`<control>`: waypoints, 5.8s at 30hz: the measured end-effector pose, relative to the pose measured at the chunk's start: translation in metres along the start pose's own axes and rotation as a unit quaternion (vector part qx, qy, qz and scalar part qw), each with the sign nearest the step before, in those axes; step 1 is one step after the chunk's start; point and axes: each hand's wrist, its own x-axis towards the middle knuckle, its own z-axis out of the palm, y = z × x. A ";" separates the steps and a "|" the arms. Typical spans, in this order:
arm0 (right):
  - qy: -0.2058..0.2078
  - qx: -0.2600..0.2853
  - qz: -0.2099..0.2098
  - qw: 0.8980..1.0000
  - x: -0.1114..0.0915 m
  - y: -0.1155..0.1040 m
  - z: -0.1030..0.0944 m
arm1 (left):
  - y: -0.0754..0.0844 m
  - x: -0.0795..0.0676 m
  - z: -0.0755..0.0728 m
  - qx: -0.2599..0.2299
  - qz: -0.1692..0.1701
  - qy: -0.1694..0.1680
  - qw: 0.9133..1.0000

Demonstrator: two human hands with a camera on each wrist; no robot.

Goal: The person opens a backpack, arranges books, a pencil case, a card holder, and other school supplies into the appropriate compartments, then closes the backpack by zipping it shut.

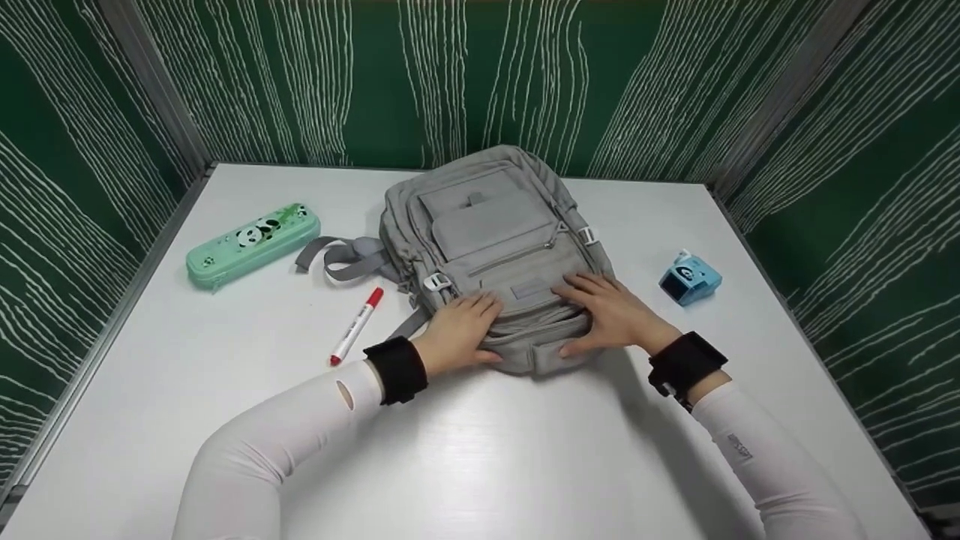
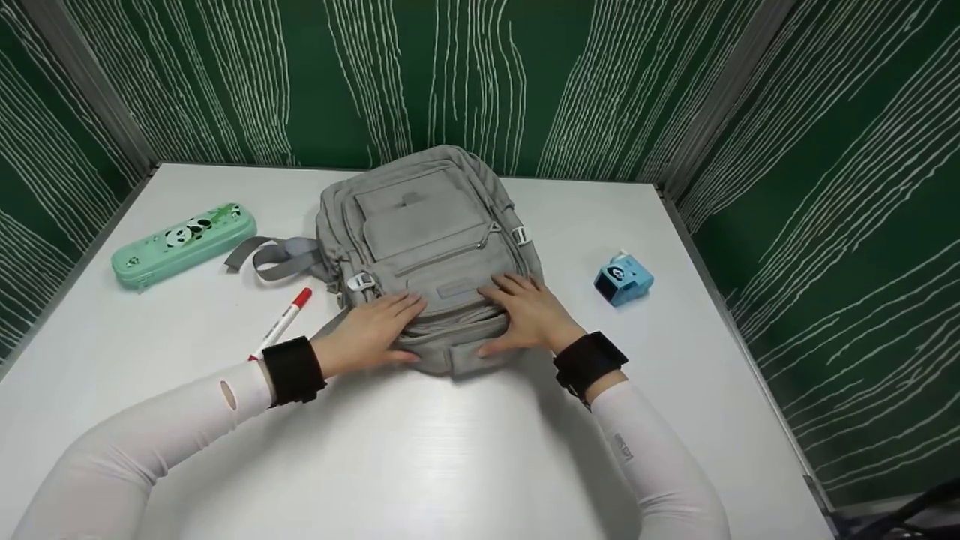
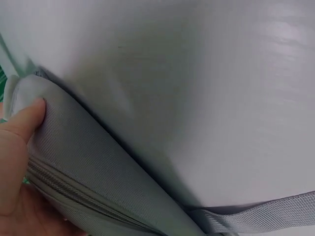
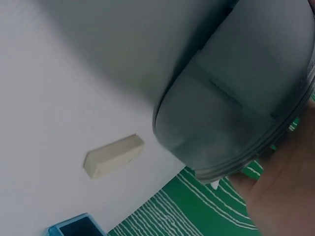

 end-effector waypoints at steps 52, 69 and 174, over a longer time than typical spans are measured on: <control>0.051 0.062 0.149 0.986 -0.023 -0.014 0.003 | -0.047 -0.007 -0.021 -0.091 -0.016 0.066 0.994; 0.147 0.057 0.270 0.950 -0.066 0.115 -0.007 | -0.042 0.003 -0.014 -0.093 -0.030 0.098 0.990; 0.147 0.204 0.097 0.963 0.048 -0.028 -0.006 | -0.058 0.023 -0.078 -0.182 -0.096 0.275 0.939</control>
